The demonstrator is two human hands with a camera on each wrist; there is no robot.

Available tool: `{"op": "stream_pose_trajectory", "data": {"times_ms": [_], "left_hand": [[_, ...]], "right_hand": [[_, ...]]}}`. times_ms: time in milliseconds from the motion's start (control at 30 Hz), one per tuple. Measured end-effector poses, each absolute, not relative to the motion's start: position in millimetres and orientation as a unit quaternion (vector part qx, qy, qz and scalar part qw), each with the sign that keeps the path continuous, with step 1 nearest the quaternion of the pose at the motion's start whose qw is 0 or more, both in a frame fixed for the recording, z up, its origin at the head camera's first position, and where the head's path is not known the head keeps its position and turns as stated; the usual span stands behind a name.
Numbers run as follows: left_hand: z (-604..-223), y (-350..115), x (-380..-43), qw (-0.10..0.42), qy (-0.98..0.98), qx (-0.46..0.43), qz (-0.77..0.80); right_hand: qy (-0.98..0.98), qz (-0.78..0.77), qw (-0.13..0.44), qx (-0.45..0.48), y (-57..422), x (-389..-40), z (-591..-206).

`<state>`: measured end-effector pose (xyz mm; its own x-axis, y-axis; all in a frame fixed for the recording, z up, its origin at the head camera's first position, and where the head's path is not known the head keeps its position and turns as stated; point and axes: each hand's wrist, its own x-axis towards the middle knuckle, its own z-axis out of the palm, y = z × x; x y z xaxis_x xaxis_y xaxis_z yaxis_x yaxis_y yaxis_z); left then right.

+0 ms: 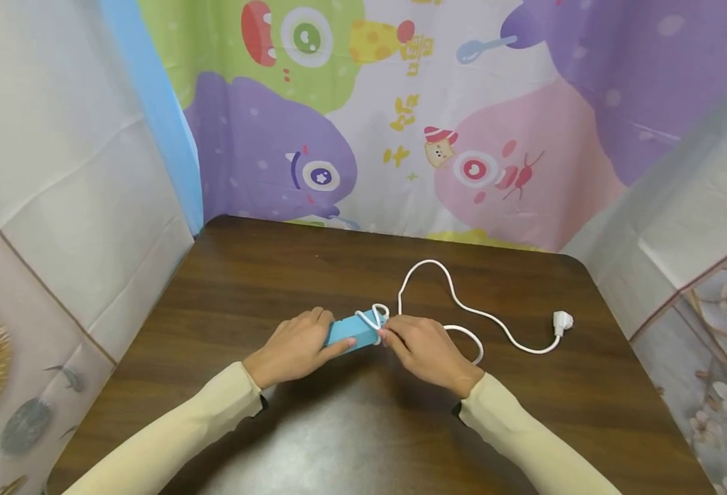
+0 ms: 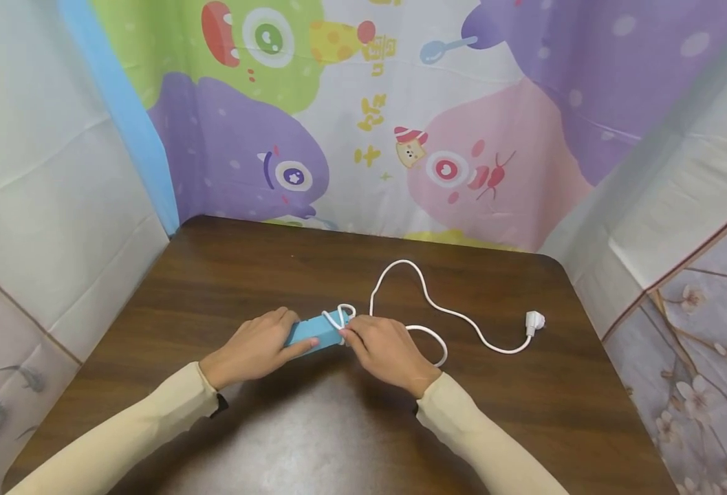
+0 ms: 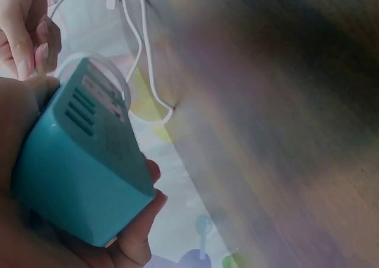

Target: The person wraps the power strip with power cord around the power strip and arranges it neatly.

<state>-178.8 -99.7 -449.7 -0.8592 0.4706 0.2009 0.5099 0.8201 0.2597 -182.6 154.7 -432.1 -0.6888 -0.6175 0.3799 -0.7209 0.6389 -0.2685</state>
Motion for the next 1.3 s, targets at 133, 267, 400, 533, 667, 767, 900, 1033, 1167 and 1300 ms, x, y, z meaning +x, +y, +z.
{"op": "stream_pose_trajectory", "data": {"times_ms": [133, 267, 400, 533, 667, 767, 900, 1033, 1167, 1300], "left_hand": [[-447, -99, -182, 0.080, -0.951, -0.250, -0.164], [-445, -100, -183, 0.098, -0.951, -0.235, -0.177], [-443, -101, -182, 0.117, -0.949, -0.228, -0.182], [-444, -102, -182, 0.129, -0.946, -0.220, -0.202], [-443, -104, -183, 0.125, -0.942, -0.196, -0.241], [-442, -104, -184, 0.119, -0.935, -0.176, -0.283], [-439, -105, -183, 0.092, -0.926, -0.161, -0.330], [-436, -104, -180, 0.047, -0.913, -0.156, -0.374], [-434, -104, -179, 0.001, -0.889, -0.151, -0.432], [-433, -105, -178, -0.054, -0.852, -0.147, -0.499]], "right_hand": [[-0.896, 0.217, 0.127, 0.367, 156, -182, -431], [-0.893, 0.231, 0.127, 0.365, 157, -183, -431], [-0.885, 0.260, 0.117, 0.368, 157, -184, -433], [-0.878, 0.293, 0.102, 0.365, 157, -184, -434], [-0.879, 0.306, 0.086, 0.354, 158, -183, -435], [-0.877, 0.327, 0.066, 0.347, 158, -183, -435], [-0.860, 0.374, 0.037, 0.347, 159, -182, -436], [-0.847, 0.396, 0.026, 0.353, 158, -182, -438], [-0.843, 0.403, 0.020, 0.357, 157, -183, -440], [-0.833, 0.416, 0.006, 0.365, 157, -184, -444]]}}
